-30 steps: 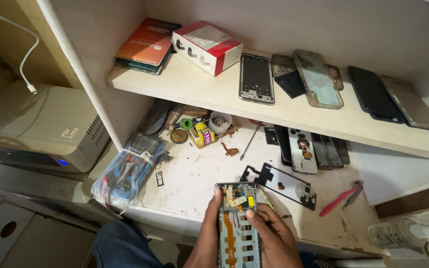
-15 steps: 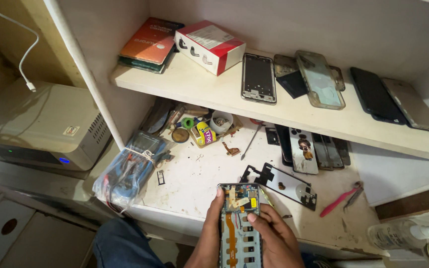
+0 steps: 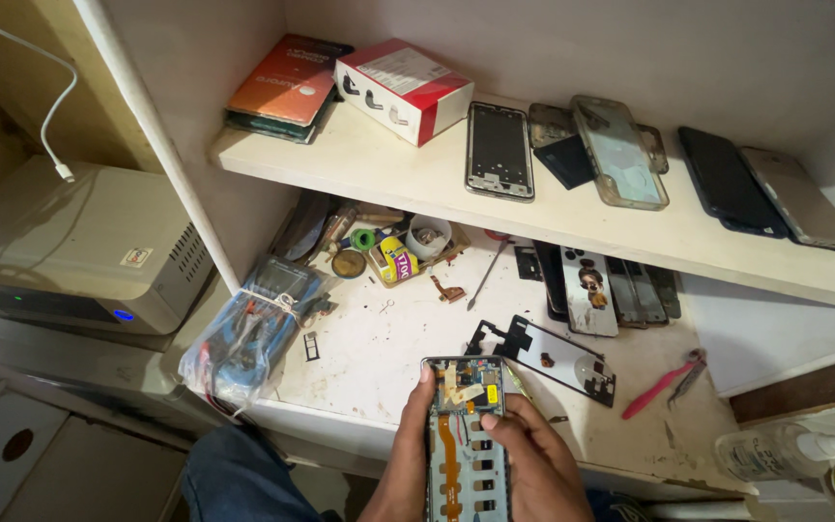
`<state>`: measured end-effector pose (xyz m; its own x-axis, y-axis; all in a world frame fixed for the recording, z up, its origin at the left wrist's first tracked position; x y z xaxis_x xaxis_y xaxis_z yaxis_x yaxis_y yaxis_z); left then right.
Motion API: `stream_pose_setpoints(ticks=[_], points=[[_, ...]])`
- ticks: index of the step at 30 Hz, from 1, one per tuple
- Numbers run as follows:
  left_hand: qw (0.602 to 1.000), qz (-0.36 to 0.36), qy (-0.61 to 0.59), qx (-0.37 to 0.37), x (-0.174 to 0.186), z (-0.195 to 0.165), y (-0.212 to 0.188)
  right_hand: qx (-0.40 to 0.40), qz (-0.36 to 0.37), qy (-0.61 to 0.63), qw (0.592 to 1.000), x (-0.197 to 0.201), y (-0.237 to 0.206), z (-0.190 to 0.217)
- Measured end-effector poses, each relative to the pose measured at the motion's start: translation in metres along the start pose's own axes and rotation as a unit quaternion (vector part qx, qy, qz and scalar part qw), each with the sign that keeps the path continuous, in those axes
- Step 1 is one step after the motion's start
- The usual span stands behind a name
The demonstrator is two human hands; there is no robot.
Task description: The person uses a screwdriver to adjust internal components of a disassembled mobile phone. They repeatedly probe and reposition a ribbon cable and other parts near the top of the phone's chassis. The phone remains open on the workbench throughout the clip.
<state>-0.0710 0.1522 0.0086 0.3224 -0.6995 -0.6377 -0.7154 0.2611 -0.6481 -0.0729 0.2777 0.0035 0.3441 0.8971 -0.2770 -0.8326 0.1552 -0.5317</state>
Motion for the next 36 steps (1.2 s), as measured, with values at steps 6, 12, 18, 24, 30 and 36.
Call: stream_pose_setpoints(ticks=[6,12,18,24,30,36], points=[[0.998,-0.028,0.051,-0.004,0.006,0.001,0.001,0.030,0.054,0.009,0.998,-0.003,0.001,0.003],[1.000,0.000,0.009,0.005,0.001,0.003,0.001,-0.001,0.036,0.031,0.999,-0.001,0.002,-0.002],[1.000,0.000,0.003,-0.002,0.000,0.001,-0.002,0.000,0.037,0.041,0.998,-0.002,0.002,-0.002],[1.000,-0.006,0.008,0.002,-0.002,0.000,-0.003,0.006,0.046,0.046,0.998,-0.002,0.002,-0.002],[1.000,0.006,-0.004,0.015,-0.006,0.001,-0.006,0.011,0.044,0.049,0.998,-0.004,-0.002,0.002],[0.999,-0.037,0.019,0.031,0.001,0.004,-0.005,0.011,0.034,0.046,0.998,-0.006,-0.004,0.005]])
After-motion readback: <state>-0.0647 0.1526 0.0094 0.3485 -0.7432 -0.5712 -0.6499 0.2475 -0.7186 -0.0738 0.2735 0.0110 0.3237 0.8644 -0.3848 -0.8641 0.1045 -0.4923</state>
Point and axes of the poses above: each hand's wrist, its own y-axis towards the middle knuckle, its own x-axis out of the back of the hand, z = x × y, the point moved 10 cm from there along y, towards the middle knuckle, and after that the axes turned 6 degrees about -z, right-handed, at the moved point
